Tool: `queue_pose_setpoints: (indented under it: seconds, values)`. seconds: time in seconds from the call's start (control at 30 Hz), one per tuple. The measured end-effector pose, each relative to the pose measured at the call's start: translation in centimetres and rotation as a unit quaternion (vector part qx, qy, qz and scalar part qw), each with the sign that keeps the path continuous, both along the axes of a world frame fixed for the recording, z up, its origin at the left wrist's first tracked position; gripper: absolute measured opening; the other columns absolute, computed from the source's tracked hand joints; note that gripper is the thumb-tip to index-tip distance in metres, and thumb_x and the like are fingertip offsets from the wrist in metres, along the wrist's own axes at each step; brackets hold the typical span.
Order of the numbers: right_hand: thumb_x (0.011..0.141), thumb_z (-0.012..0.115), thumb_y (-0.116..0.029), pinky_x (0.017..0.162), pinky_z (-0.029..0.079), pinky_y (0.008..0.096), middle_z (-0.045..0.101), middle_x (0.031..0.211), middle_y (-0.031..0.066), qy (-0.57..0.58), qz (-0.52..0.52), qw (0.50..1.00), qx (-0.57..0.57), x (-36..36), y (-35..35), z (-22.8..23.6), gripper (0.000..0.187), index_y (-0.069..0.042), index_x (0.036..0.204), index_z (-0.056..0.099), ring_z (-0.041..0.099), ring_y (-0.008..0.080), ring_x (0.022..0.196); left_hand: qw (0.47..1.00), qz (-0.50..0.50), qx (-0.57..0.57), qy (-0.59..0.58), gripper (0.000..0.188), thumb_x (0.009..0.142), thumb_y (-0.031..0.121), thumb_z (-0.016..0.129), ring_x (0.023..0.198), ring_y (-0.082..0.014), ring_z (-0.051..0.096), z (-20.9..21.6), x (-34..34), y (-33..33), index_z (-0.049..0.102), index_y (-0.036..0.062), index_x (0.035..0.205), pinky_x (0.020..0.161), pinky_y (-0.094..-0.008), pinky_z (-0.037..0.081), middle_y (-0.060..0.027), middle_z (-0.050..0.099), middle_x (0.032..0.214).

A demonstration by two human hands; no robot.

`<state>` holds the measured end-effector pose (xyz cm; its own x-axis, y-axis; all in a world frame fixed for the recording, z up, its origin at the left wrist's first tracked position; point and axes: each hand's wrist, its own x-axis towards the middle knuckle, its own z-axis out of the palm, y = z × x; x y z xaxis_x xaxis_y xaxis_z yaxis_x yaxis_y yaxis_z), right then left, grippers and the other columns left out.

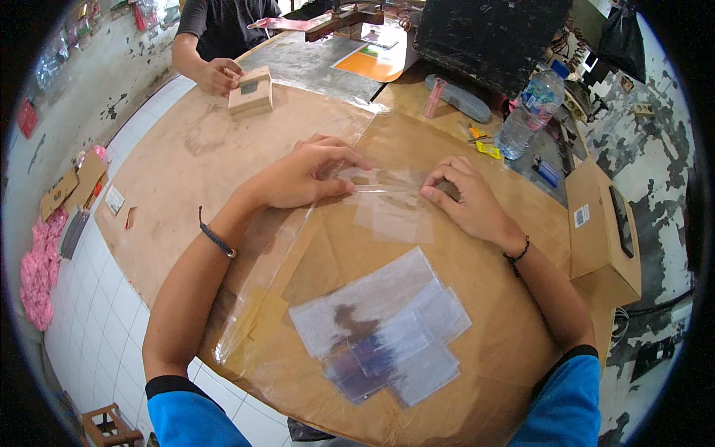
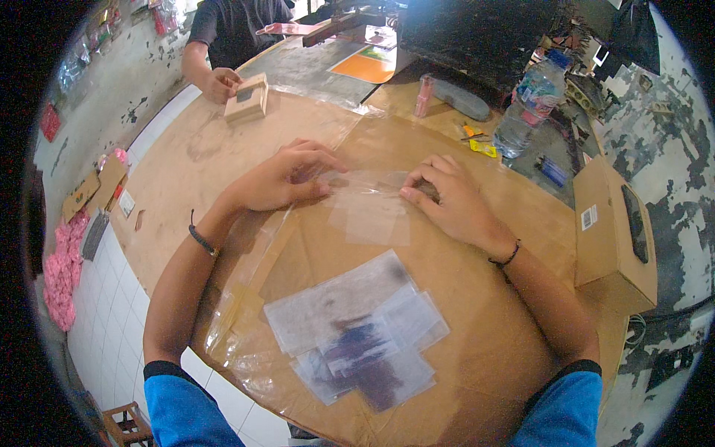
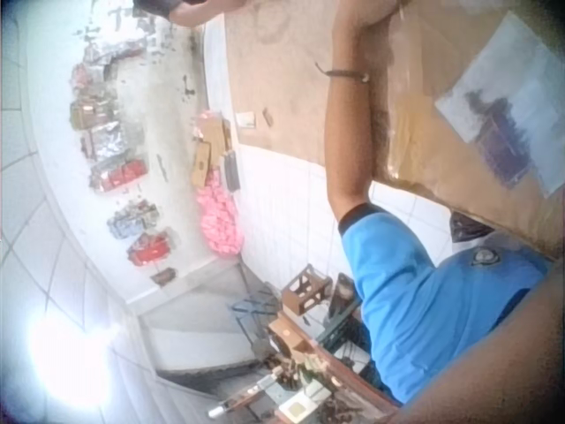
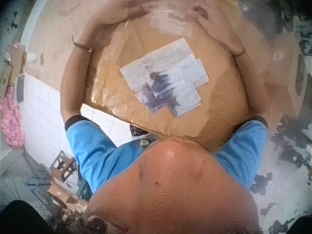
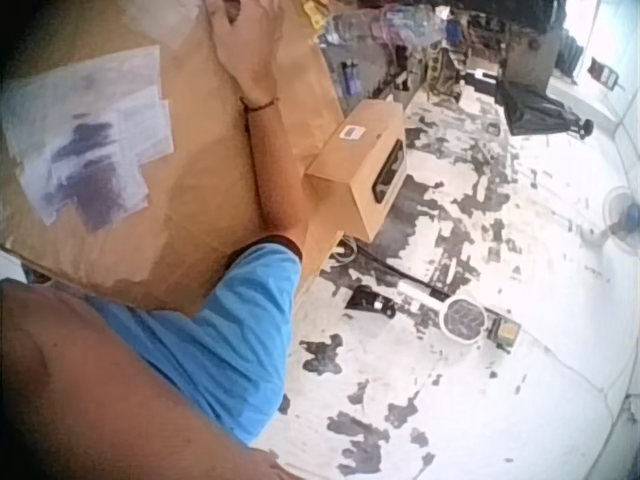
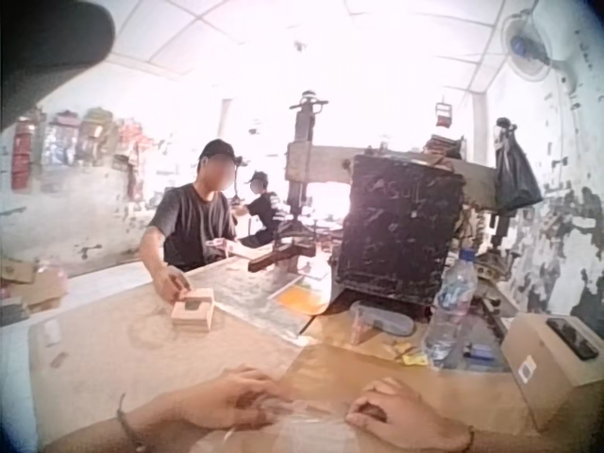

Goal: The person aligns and stacks thin, transparent plastic sheets on a wooden board by hand. They pick up several individual sheets from a pile and organize them into a stack before setting them aside.

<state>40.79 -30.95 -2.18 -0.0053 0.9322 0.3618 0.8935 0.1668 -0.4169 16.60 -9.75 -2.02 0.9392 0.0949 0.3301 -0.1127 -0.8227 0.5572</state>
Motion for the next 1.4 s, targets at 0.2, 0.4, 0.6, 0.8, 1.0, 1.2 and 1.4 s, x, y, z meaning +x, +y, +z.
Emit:
queue_pose_setpoints:
  seconds: [0.2, 0.4, 0.6, 0.8, 1.0, 1.2, 1.4]
  values:
    - [0.093, 0.067, -0.024, 0.089, 0.044, 0.0384, 0.058, 0.097, 0.0097, 0.010, 0.004, 1.000, 0.000, -0.2, -0.2, 0.5, 0.017, -0.007, 0.095, 0.066, 0.055, 0.0287, 0.098, 0.977, 0.050, -0.205, -0.040, 0.033, 0.092, 0.014, 0.070, 0.103, -0.0144, 0.059, 0.0, 0.4, -1.4, 0.064, 0.0030, 0.123, 0.093, -0.0298, 0.045, -0.0053, 0.065, 0.109]
    - [0.093, 0.067, -0.022, 0.086, 0.046, 0.0377, 0.061, 0.109, 0.0088, -0.002, 0.010, 0.999, 0.053, -0.3, -0.2, 0.1, 0.017, -0.005, 0.096, 0.067, 0.057, 0.0263, 0.104, 0.983, 0.042, -0.144, -0.104, 0.025, 0.093, 0.013, 0.068, 0.083, -0.0123, 0.064, 0.6, 0.4, -2.1, 0.068, 0.0021, 0.116, 0.077, -0.0286, 0.051, -0.0054, 0.069, 0.085]
    - [0.096, 0.065, -0.024, 0.080, 0.048, 0.0324, 0.066, 0.102, 0.0076, 0.085, -0.003, 0.991, 0.102, -0.4, 0.4, 0.1, 0.021, -0.003, 0.097, 0.069, 0.060, 0.0208, 0.095, 0.986, 0.065, -0.143, -0.046, 0.021, 0.100, 0.017, 0.060, 0.075, -0.0067, 0.057, 4.0, -0.7, -1.7, 0.068, 0.0062, 0.116, 0.065, -0.0248, 0.048, 0.0004, 0.062, 0.081]
    - [0.100, 0.060, -0.031, 0.069, 0.047, 0.0293, 0.066, 0.081, 0.0054, 0.260, -0.024, 0.965, 0.020, -5.7, 5.7, 1.3, 0.031, -0.002, 0.102, 0.070, 0.058, 0.0133, 0.074, 0.977, 0.106, -0.181, -0.031, 0.023, 0.104, 0.021, 0.055, 0.069, -0.0035, 0.050, 5.0, -4.6, 3.8, 0.066, 0.0070, 0.118, 0.061, -0.0221, 0.044, 0.0051, 0.053, 0.078]
    - [0.102, 0.058, -0.040, 0.053, 0.034, 0.0221, 0.051, 0.071, -0.0060, 0.217, 0.030, 0.971, -0.091, -6.6, 15.8, 1.3, 0.039, -0.003, 0.099, 0.069, 0.041, 0.0031, 0.059, 0.945, 0.204, -0.253, -0.048, 0.017, 0.104, 0.020, 0.055, 0.064, -0.0031, 0.044, 3.7, -8.4, 9.2, 0.066, 0.0075, 0.109, 0.058, -0.0196, 0.036, 0.0077, 0.050, 0.076]
    - [0.098, 0.063, -0.043, 0.049, 0.028, 0.0212, 0.044, 0.068, -0.0078, 0.267, 0.114, 0.910, -0.294, -6.4, 20.8, 2.3, 0.035, -0.008, 0.094, 0.069, 0.038, 0.0022, 0.057, 0.922, 0.243, -0.302, 0.021, 0.017, 0.102, 0.023, 0.059, 0.068, -0.0034, 0.047, 2.1, -11.2, 11.0, 0.062, 0.0098, 0.111, 0.063, -0.0190, 0.037, 0.0078, 0.051, 0.079]
    - [0.096, 0.064, -0.034, 0.040, 0.030, 0.0212, 0.050, 0.064, -0.0065, 0.311, 0.044, 0.904, -0.290, -7.5, 23.0, 1.9, 0.027, -0.009, 0.085, 0.065, 0.042, 0.0036, 0.046, 0.904, 0.278, -0.324, 0.019, 0.028, 0.100, 0.023, 0.061, 0.066, -0.0036, 0.048, 1.6, -12.3, 11.5, 0.056, 0.0069, 0.123, 0.062, -0.0197, 0.038, 0.0070, 0.054, 0.078]
